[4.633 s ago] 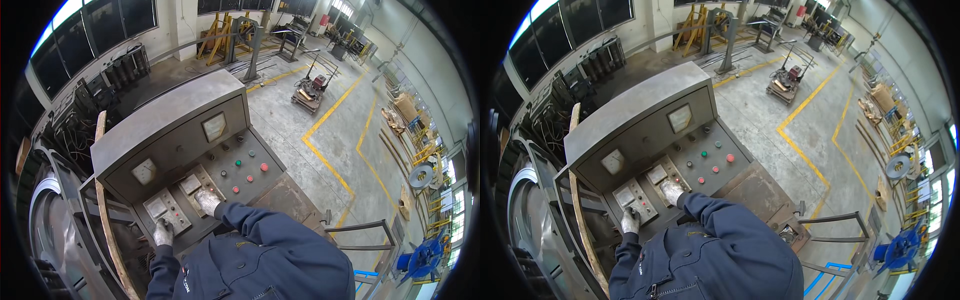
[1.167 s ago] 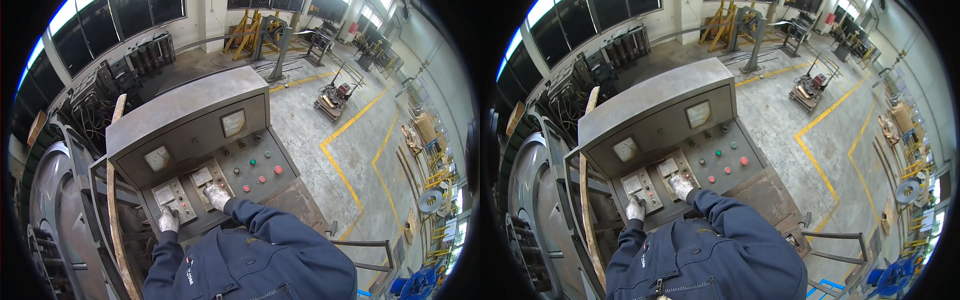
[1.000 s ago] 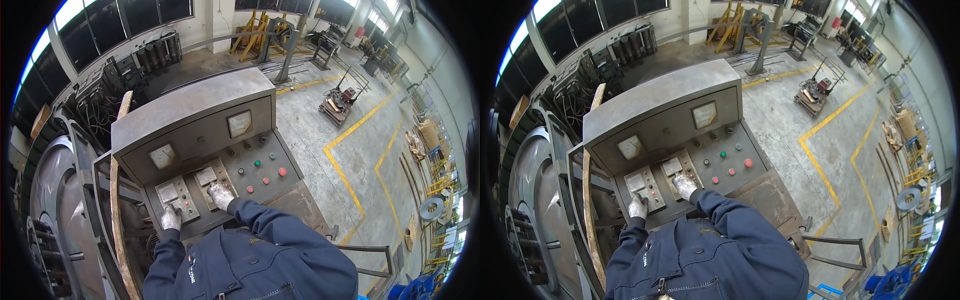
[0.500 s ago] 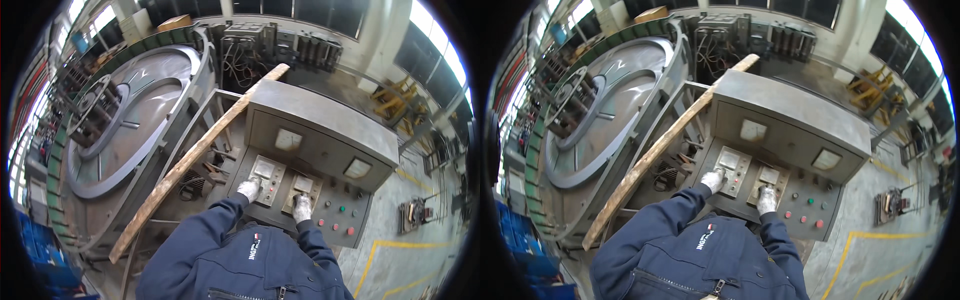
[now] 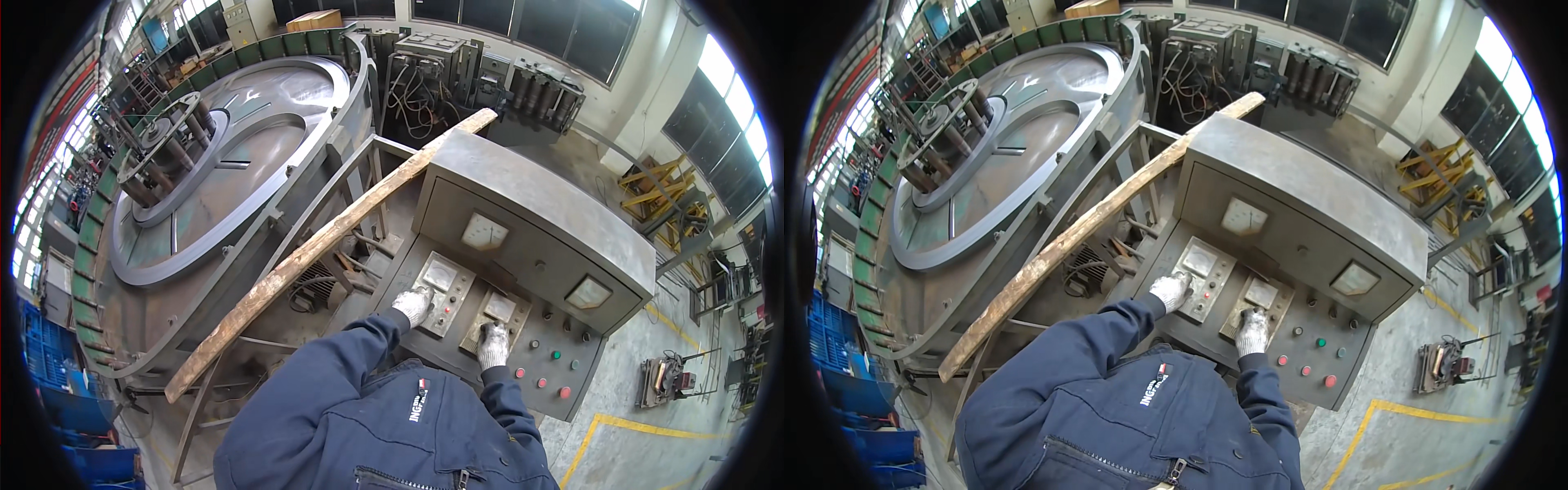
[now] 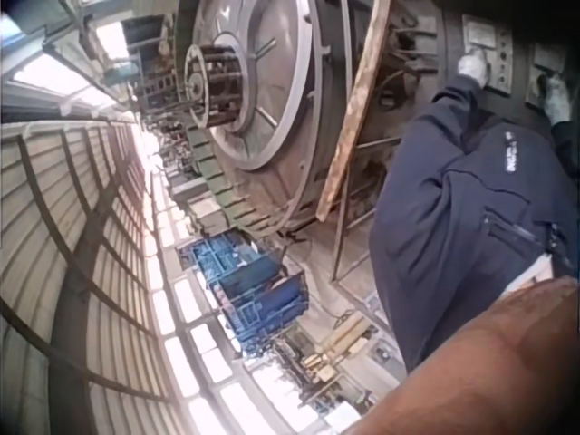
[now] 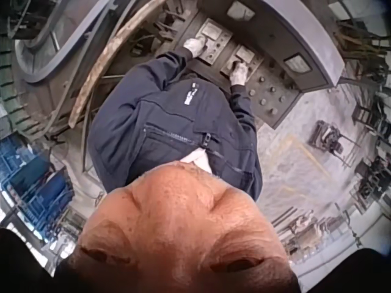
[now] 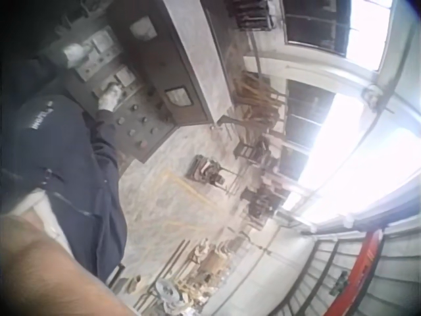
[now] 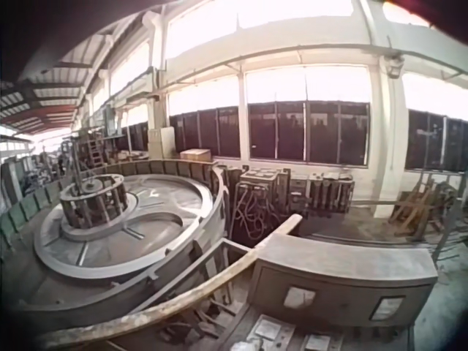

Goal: Operating a control panel and positioning a metal strip in a fabrication machine

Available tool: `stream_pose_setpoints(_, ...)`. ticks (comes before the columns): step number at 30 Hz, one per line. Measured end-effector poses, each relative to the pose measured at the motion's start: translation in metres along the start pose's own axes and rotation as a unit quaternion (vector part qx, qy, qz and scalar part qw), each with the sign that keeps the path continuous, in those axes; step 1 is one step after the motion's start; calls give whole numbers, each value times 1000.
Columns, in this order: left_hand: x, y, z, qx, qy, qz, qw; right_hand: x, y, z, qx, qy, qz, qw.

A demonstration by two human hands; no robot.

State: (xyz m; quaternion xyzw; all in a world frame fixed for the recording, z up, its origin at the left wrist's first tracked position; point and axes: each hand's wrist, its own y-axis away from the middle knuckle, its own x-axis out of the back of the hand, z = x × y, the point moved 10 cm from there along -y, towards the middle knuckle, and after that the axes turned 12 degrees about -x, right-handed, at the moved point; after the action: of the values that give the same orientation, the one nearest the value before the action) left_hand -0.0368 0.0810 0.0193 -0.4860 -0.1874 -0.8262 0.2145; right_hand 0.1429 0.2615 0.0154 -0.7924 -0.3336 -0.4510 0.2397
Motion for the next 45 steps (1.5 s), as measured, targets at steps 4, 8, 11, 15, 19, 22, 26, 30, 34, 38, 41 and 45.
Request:
stream_pose_setpoints(4,1,0,1,5,1,-12,1000,1,0,-2,4,-5,7,1000)
stream_pose_setpoints(8,2,1,2,3,-4,-11,1000,2,0,-2,7,11,10,1000)
stream_pose_setpoints(11,3,0,3,-3,-6,-9,1000,7,-1,-5,3,8,8,1000)
stream_pose_setpoints(15,5,0,6,-13,-11,-6,1000,4,-1,-3,0,6,2,1000)
stream_pose_setpoints(19,6,2,6,-6,-15,-12,1000,4,0,-6,10,19,5,1000)
stream_pose_setpoints(22,5,4,2,-3,-16,-7,1000,3,2,-9,11,28,7,1000)
stream_pose_setpoints(26,1,1,0,2,-24,-14,1000,-3,-2,-6,-19,29,-45,998)
stream_pose_setpoints(30,-38,-10,-29,0,-28,-27,999,-40,23,34,54,55,25,997)
stream_pose_setpoints(34,-6,-2,-6,20,-53,-26,998,-44,21,26,48,-10,29,998)
stream_pose_setpoints(38,-6,-8,-3,3,-42,10,999,-17,-3,3,-43,47,-101,993)
stream_pose_setpoints(41,-3,-12,11,4,-52,-6,999,-15,-1,11,-57,8,-88,994)
stream_pose_setpoints(45,-2,-12,9,4,-61,2,998,-14,1,7,-18,5,-81,997)
